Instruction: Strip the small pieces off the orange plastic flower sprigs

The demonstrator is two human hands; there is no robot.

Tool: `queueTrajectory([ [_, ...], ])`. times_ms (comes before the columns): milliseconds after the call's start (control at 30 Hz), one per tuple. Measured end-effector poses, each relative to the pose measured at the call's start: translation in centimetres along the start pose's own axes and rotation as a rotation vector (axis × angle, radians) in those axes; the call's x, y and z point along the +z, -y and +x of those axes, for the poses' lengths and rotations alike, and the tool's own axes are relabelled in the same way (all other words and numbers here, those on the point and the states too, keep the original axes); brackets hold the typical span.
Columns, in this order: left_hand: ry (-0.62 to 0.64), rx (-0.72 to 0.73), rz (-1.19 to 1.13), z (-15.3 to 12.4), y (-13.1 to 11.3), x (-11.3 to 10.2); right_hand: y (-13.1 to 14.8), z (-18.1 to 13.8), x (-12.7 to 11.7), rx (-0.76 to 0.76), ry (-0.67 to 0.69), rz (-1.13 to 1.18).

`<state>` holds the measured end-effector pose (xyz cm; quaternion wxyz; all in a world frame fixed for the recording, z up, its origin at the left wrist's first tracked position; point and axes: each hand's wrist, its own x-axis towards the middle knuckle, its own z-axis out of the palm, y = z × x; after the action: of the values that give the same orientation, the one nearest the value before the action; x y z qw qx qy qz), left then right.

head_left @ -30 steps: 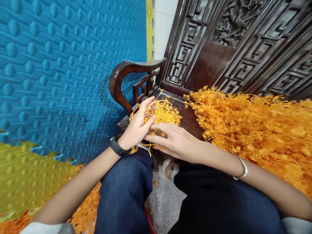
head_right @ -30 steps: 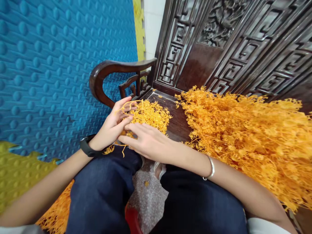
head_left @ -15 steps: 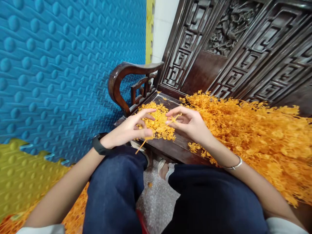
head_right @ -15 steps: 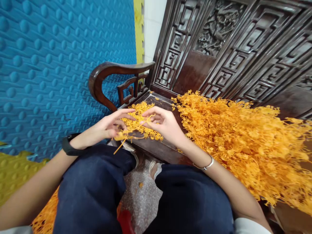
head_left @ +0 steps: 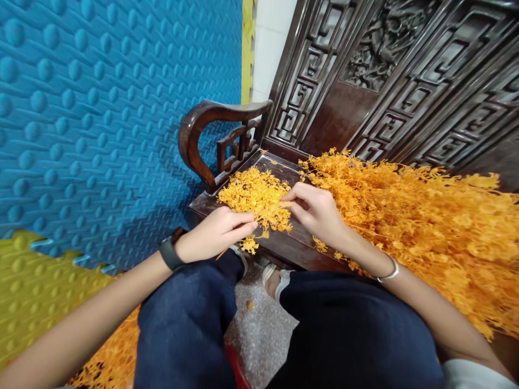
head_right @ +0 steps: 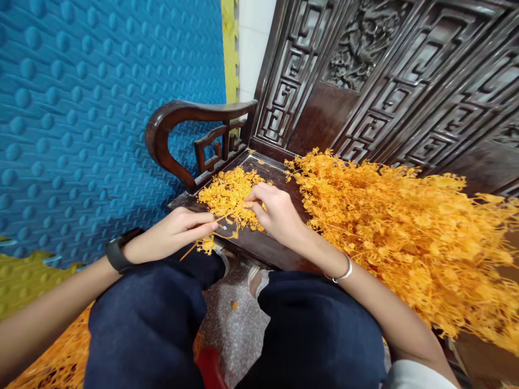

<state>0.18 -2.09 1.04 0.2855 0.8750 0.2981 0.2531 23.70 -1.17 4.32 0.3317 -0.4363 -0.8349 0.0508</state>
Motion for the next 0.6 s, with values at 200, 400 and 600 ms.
queueTrajectory([
  [200,-0.175,-0.098,-0.102,-1.1,0.3,-0.6,-4.0,-1.3,-4.1,0.158,-0.812,0.027],
  [400,-0.176,-0.071,-0.273,0.3,-0.2,0.0,-5.2,-0.4,-2.4,0.120,-0.233,-0.088],
  [600,-0.214,-0.074,-0.236,1.1,-0.3,0.5,-0.1,-0.2,-1.1,-0.077,0.242,0.266],
])
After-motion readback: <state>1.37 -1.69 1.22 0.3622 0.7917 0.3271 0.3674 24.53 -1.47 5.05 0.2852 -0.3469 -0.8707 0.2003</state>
